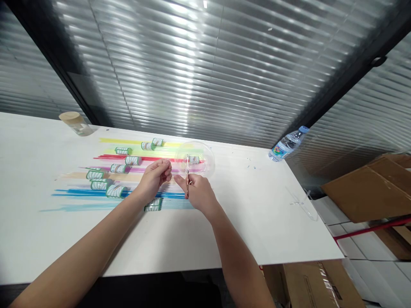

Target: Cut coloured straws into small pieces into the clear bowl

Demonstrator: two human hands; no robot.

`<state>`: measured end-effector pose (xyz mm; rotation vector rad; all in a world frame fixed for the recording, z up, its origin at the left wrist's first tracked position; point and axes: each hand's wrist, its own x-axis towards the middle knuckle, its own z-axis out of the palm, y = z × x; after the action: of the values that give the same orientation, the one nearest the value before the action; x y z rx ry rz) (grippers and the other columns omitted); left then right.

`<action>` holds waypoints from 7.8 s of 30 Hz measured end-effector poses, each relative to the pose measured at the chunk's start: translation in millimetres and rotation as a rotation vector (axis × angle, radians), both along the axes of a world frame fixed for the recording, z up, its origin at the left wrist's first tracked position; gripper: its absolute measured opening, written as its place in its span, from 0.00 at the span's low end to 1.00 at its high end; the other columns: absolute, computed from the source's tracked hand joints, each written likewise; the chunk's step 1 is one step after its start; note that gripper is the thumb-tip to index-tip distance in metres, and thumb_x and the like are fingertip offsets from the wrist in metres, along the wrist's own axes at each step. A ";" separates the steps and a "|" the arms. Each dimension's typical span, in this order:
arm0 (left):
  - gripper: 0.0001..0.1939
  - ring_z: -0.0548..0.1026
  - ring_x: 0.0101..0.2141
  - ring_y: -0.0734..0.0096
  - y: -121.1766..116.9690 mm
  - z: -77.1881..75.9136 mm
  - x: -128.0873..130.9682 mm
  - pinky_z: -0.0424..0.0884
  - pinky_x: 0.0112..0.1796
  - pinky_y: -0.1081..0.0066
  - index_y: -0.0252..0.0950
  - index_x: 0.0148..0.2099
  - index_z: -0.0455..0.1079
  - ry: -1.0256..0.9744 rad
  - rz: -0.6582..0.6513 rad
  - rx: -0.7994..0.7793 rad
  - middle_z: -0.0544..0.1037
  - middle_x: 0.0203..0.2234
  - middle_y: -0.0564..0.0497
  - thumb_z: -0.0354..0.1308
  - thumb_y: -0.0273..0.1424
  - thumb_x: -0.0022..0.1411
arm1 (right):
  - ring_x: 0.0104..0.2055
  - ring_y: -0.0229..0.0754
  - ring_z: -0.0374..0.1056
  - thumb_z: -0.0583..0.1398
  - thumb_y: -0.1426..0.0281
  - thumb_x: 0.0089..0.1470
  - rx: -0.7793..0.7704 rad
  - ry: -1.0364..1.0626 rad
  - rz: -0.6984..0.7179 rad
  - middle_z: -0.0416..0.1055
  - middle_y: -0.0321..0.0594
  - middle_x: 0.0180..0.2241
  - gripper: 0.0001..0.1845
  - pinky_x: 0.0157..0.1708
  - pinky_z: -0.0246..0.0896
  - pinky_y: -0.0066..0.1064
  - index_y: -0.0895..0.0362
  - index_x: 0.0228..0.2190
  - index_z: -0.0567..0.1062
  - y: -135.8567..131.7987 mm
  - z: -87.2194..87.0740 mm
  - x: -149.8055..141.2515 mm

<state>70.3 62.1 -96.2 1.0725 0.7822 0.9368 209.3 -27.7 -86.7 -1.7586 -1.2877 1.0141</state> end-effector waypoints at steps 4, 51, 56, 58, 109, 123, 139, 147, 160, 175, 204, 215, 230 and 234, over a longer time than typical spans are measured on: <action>0.16 0.62 0.20 0.80 -0.8 1.1 -0.5 0.58 0.22 0.77 0.36 0.26 0.58 0.008 0.004 0.005 0.62 0.20 0.56 0.61 0.37 0.55 | 0.23 0.37 0.59 0.55 0.43 0.56 -0.006 0.023 -0.001 0.63 0.33 0.18 0.29 0.26 0.54 0.29 0.55 0.21 0.61 0.2 0.5 -0.2; 0.17 0.63 0.22 0.78 6.0 -10.0 -1.4 0.59 0.24 0.76 0.35 0.27 0.60 0.049 0.003 0.115 0.62 0.21 0.56 0.61 0.39 0.57 | 0.23 0.38 0.60 0.55 0.42 0.56 -0.062 -0.118 -0.019 0.64 0.35 0.18 0.31 0.25 0.53 0.29 0.55 0.17 0.61 -1.5 1.8 -2.3; 0.16 0.63 0.22 0.78 4.2 -8.7 -1.4 0.59 0.24 0.76 0.35 0.26 0.60 0.057 0.012 0.113 0.62 0.20 0.56 0.60 0.39 0.58 | 0.23 0.37 0.59 0.55 0.42 0.55 -0.063 -0.181 -0.027 0.65 0.36 0.19 0.32 0.24 0.50 0.29 0.55 0.17 0.60 -1.2 1.3 -2.9; 0.16 0.63 0.22 0.79 3.4 -7.0 -1.1 0.59 0.24 0.76 0.35 0.27 0.60 0.053 0.013 0.104 0.63 0.21 0.56 0.60 0.38 0.58 | 0.23 0.37 0.59 0.55 0.42 0.55 -0.052 -0.155 -0.034 0.64 0.35 0.19 0.32 0.24 0.51 0.29 0.55 0.17 0.59 -0.8 0.7 -2.9; 0.17 0.61 0.22 0.78 1.0 -4.9 -0.4 0.56 0.23 0.77 0.35 0.26 0.60 0.044 -0.069 0.067 0.61 0.20 0.56 0.62 0.39 0.56 | 0.23 0.36 0.59 0.56 0.44 0.55 -0.019 0.023 -0.008 0.61 0.33 0.17 0.31 0.26 0.52 0.28 0.56 0.18 0.61 -1.0 2.8 -5.5; 0.16 0.62 0.21 0.79 0.3 -3.5 -0.3 0.57 0.24 0.76 0.35 0.28 0.62 0.056 -0.049 0.044 0.62 0.19 0.57 0.63 0.39 0.55 | 0.21 0.36 0.58 0.55 0.41 0.54 0.028 0.151 -0.042 0.62 0.33 0.16 0.32 0.26 0.55 0.29 0.56 0.19 0.62 1.5 -1.3 -4.0; 0.16 0.60 0.21 0.77 -0.3 -2.5 -1.0 0.56 0.23 0.76 0.36 0.27 0.61 0.062 -0.060 0.072 0.61 0.19 0.56 0.63 0.39 0.54 | 0.22 0.36 0.58 0.54 0.44 0.57 0.007 0.062 0.030 0.62 0.33 0.16 0.31 0.26 0.53 0.28 0.56 0.18 0.61 -1.6 2.0 -5.6; 0.14 0.61 0.22 0.77 0.6 -4.3 -1.7 0.57 0.25 0.76 0.36 0.28 0.61 0.058 -0.036 0.084 0.61 0.20 0.56 0.62 0.37 0.57 | 0.22 0.36 0.59 0.55 0.43 0.56 0.003 0.020 -0.009 0.63 0.33 0.18 0.31 0.26 0.54 0.28 0.55 0.19 0.60 -1.8 -0.1 -7.4; 0.16 0.60 0.22 0.78 -1.2 -5.8 -0.6 0.55 0.24 0.76 0.35 0.28 0.61 0.059 -0.118 0.096 0.61 0.20 0.56 0.61 0.39 0.59 | 0.22 0.35 0.57 0.58 0.44 0.54 -0.010 0.038 0.024 0.60 0.32 0.17 0.31 0.26 0.53 0.28 0.56 0.17 0.58 -1.2 -1.5 -6.6; 0.15 0.60 0.23 0.77 -0.2 -6.8 -0.4 0.56 0.26 0.74 0.36 0.28 0.61 0.083 -0.111 0.131 0.61 0.20 0.56 0.60 0.39 0.59 | 0.22 0.35 0.57 0.58 0.44 0.54 -0.039 0.038 0.020 0.60 0.32 0.17 0.31 0.25 0.50 0.28 0.56 0.18 0.60 -1.5 3.7 -6.2; 0.14 0.62 0.25 0.74 2.3 -9.4 -3.1 0.59 0.28 0.72 0.37 0.28 0.61 0.273 -0.012 0.307 0.64 0.21 0.56 0.56 0.39 0.62 | 0.21 0.35 0.56 0.57 0.42 0.54 -0.022 0.026 -0.019 0.60 0.32 0.16 0.32 0.25 0.52 0.29 0.56 0.18 0.59 0.8 3.3 -0.5; 0.15 0.64 0.24 0.73 2.4 -8.7 -3.3 0.61 0.28 0.72 0.37 0.30 0.62 0.252 0.005 0.314 0.64 0.21 0.56 0.57 0.42 0.60 | 0.21 0.36 0.57 0.57 0.42 0.53 -0.044 0.037 -0.028 0.59 0.32 0.16 0.32 0.26 0.52 0.29 0.56 0.17 0.59 0.1 5.3 -1.5; 0.15 0.65 0.24 0.73 0.8 -7.2 -3.2 0.61 0.29 0.72 0.37 0.30 0.61 0.262 -0.001 0.318 0.64 0.21 0.56 0.56 0.41 0.62 | 0.22 0.36 0.55 0.58 0.45 0.54 -0.028 0.004 -0.032 0.58 0.32 0.16 0.32 0.25 0.50 0.29 0.56 0.15 0.58 0.2 2.3 -1.2; 0.15 0.65 0.24 0.73 1.2 -8.1 -3.4 0.61 0.29 0.72 0.37 0.31 0.61 0.264 -0.003 0.312 0.64 0.21 0.56 0.56 0.41 0.62 | 0.22 0.36 0.56 0.58 0.45 0.53 -0.027 -0.003 -0.034 0.60 0.33 0.16 0.31 0.26 0.52 0.29 0.56 0.16 0.59 0.7 0.9 -1.1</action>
<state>66.9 63.3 -104.3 1.4911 0.8670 0.9458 208.2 -27.0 -85.7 -1.7970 -1.2478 1.0142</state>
